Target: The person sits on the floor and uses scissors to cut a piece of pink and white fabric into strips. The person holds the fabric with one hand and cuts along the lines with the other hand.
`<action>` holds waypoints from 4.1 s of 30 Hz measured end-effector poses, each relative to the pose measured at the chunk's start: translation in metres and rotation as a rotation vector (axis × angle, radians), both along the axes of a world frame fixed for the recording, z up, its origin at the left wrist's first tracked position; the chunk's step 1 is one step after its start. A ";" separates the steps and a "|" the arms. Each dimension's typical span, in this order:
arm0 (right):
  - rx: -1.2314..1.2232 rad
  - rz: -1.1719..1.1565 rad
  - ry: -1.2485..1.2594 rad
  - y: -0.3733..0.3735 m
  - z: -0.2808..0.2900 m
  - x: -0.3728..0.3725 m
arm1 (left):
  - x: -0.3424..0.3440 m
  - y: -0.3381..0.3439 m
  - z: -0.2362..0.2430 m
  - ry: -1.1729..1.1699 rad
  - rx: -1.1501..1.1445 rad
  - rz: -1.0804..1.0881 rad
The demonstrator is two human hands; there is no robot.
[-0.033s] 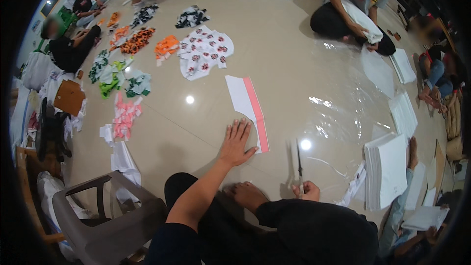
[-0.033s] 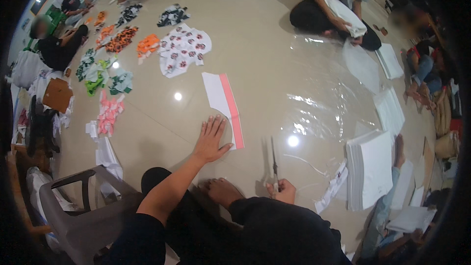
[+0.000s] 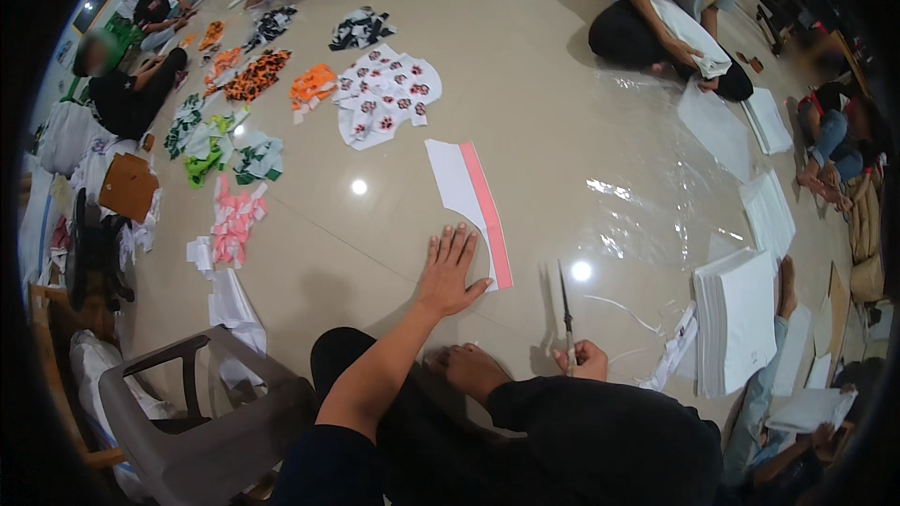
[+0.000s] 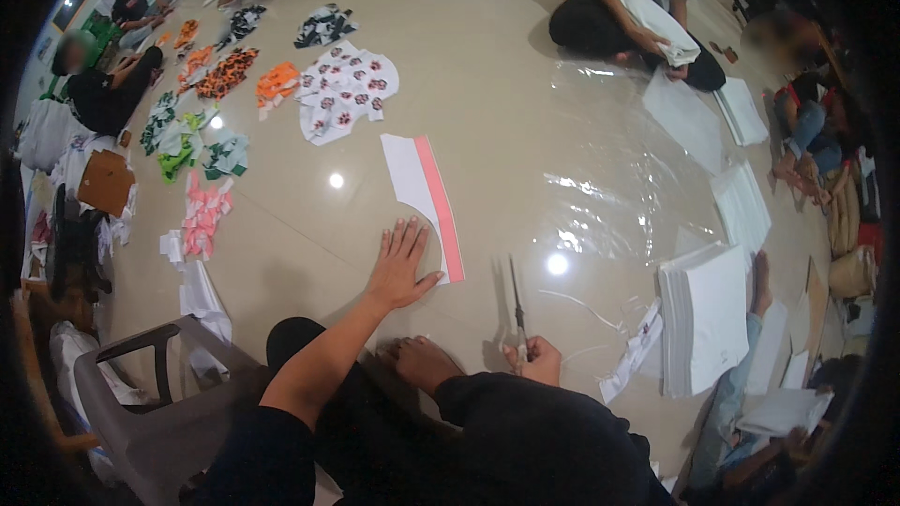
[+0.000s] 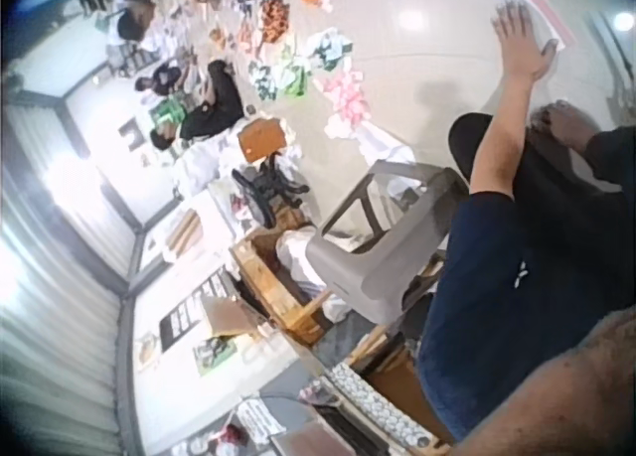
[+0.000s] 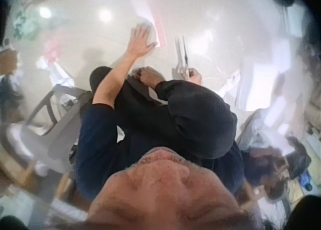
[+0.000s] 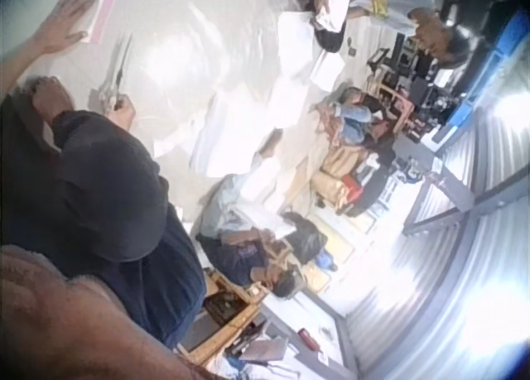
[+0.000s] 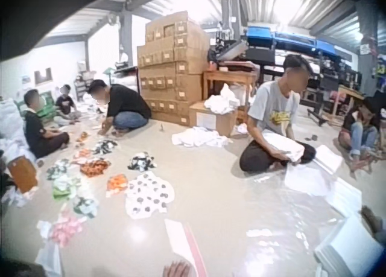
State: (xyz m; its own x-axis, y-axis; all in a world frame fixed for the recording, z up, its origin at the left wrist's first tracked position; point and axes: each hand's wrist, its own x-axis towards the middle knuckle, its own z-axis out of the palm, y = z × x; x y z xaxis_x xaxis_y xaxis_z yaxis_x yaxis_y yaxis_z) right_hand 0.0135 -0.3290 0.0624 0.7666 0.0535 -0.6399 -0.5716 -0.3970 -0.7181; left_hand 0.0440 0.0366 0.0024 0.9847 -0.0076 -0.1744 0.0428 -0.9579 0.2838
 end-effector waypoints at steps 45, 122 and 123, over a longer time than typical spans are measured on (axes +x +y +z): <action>0.221 0.163 0.173 -0.016 -0.031 -0.031 | -0.001 -0.029 0.000 0.004 0.016 -0.042; 0.089 0.133 0.188 0.027 -0.039 -0.039 | 0.005 -0.036 -0.008 -0.093 0.028 -0.004; 0.094 0.130 0.189 0.027 -0.039 -0.039 | 0.005 -0.036 -0.008 -0.090 0.032 -0.004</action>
